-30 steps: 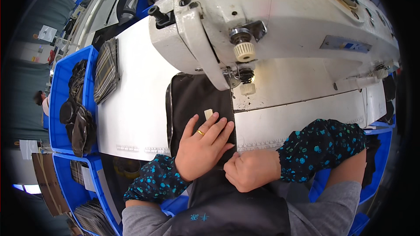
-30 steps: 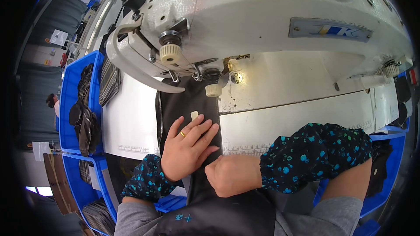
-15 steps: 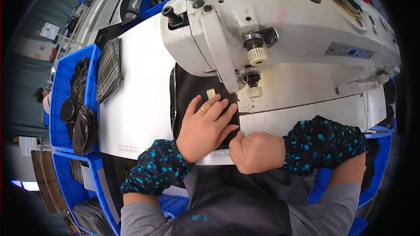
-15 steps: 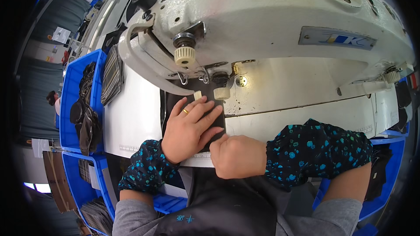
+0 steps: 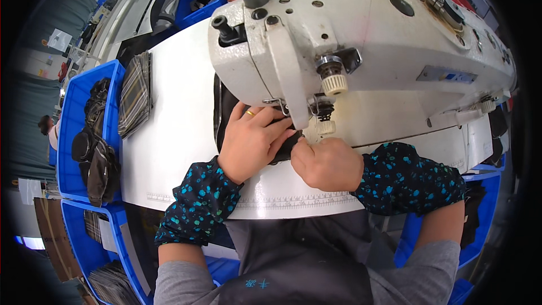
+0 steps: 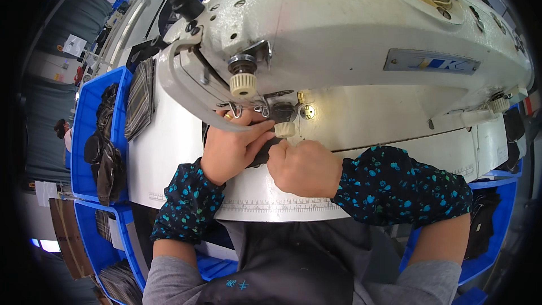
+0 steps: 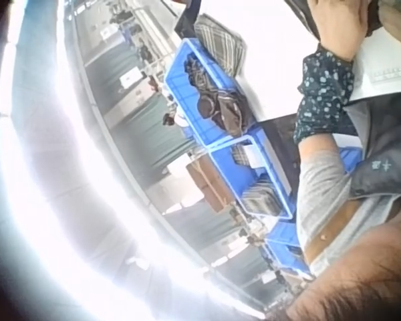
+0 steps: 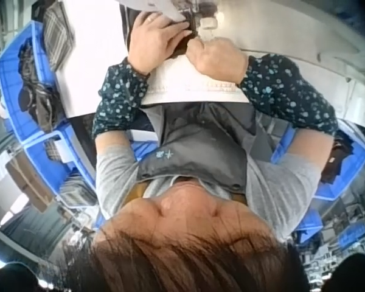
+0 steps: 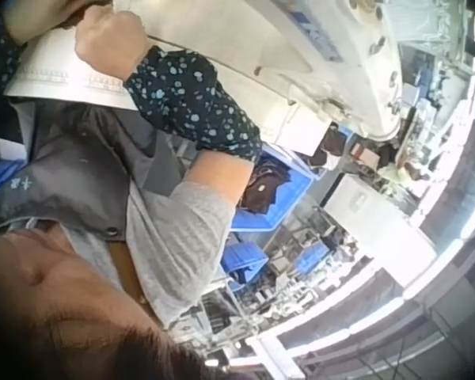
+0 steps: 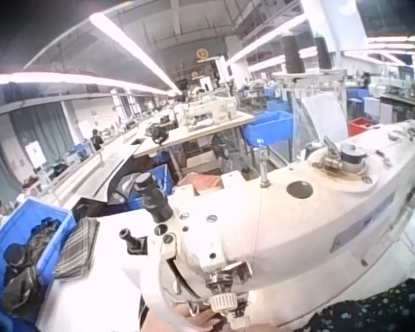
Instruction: Sewing a fabric or leather pouch using an industrial sewing machine.
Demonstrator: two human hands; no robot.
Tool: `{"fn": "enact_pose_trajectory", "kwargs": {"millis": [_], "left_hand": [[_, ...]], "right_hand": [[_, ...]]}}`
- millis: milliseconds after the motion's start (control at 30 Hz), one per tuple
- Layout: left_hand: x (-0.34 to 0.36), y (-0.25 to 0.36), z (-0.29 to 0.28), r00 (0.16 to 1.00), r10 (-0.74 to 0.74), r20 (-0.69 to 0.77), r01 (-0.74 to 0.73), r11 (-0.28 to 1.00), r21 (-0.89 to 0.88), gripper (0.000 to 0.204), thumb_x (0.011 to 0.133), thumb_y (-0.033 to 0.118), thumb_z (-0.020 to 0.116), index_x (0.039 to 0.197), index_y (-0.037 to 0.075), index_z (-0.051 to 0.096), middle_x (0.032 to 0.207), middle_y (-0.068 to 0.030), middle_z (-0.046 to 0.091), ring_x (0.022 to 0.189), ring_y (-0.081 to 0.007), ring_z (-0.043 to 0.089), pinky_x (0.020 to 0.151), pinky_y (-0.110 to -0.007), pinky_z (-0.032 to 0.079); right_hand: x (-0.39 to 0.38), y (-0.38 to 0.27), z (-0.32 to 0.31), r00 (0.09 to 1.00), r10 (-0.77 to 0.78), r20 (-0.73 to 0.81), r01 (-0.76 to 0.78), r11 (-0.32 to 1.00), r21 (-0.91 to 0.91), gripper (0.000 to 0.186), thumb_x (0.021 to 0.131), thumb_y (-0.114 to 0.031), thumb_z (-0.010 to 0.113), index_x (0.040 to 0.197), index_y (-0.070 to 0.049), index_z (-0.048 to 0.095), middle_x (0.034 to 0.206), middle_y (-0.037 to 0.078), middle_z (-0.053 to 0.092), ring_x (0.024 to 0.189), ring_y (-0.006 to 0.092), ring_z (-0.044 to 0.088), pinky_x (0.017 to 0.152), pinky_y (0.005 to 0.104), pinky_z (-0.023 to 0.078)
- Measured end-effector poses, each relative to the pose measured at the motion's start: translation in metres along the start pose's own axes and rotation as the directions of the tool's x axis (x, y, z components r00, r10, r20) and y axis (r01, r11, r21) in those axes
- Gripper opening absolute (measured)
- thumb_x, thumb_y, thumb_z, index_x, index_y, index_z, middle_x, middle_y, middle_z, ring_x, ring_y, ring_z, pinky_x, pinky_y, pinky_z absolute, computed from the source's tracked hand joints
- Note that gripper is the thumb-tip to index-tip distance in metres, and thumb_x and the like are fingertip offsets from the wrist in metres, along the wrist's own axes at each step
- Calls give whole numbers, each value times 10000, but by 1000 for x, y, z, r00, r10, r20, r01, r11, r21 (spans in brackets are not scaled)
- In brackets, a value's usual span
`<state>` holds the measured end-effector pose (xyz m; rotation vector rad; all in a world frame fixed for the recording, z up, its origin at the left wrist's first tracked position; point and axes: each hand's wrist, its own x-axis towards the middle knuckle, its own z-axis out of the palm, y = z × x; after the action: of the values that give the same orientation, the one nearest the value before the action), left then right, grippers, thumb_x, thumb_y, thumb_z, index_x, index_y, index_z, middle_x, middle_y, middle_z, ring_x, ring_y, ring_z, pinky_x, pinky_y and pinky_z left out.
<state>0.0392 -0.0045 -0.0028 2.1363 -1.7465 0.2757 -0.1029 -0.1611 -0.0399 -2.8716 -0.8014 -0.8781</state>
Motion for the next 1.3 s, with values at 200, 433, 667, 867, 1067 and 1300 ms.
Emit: {"fn": "enact_pose_trajectory", "kwargs": {"millis": [200,433,667,867,1067,1300], "left_hand": [[-29,11,-1,997,74,15,-70,981,-180,284,780,130,789,1058,81,765,1081,-44,711,1056,-265,690,908,-396,539],[-37,9,1,980,200,-18,-200,975,-99,393,709,54,770,1102,82,766,1020,-21,683,991,-228,676,853,-356,556],[-32,3,4,980,198,-14,-199,978,-60,401,698,73,756,1095,116,779,1006,-3,676,976,-210,664,807,-346,546],[-13,-16,11,981,186,-62,-190,979,-70,373,692,82,729,1063,97,763,934,12,636,900,-189,617,766,-331,509],[-2,-34,17,996,86,-24,-87,995,-47,330,703,38,723,1021,104,781,949,-19,713,820,-250,664,742,-359,516],[7,-43,26,999,4,-50,-5,1000,-6,246,724,54,731,957,101,796,838,-106,715,792,-339,676,709,-431,544]], "right_hand": [[-3,-12,-13,994,113,2,-112,990,-87,193,762,-120,654,838,55,680,806,174,631,531,159,606,431,305,469],[-4,-25,-30,956,207,208,-182,974,-134,235,855,-103,671,1036,39,721,742,19,554,547,122,538,469,275,396],[-5,-24,-22,961,223,163,-192,963,-188,276,840,-69,690,1090,47,704,668,-1,501,518,128,529,457,287,400],[-2,-6,-10,947,268,177,-242,958,-155,295,839,-95,649,1095,45,691,697,8,502,512,138,543,438,303,405],[2,-2,-8,932,320,172,-316,947,-52,77,757,-111,645,752,-45,606,650,54,538,543,178,618,462,333,453],[1,0,-8,937,312,156,-314,949,-15,78,766,-110,635,745,-45,596,642,58,549,556,185,625,467,336,459]]}}
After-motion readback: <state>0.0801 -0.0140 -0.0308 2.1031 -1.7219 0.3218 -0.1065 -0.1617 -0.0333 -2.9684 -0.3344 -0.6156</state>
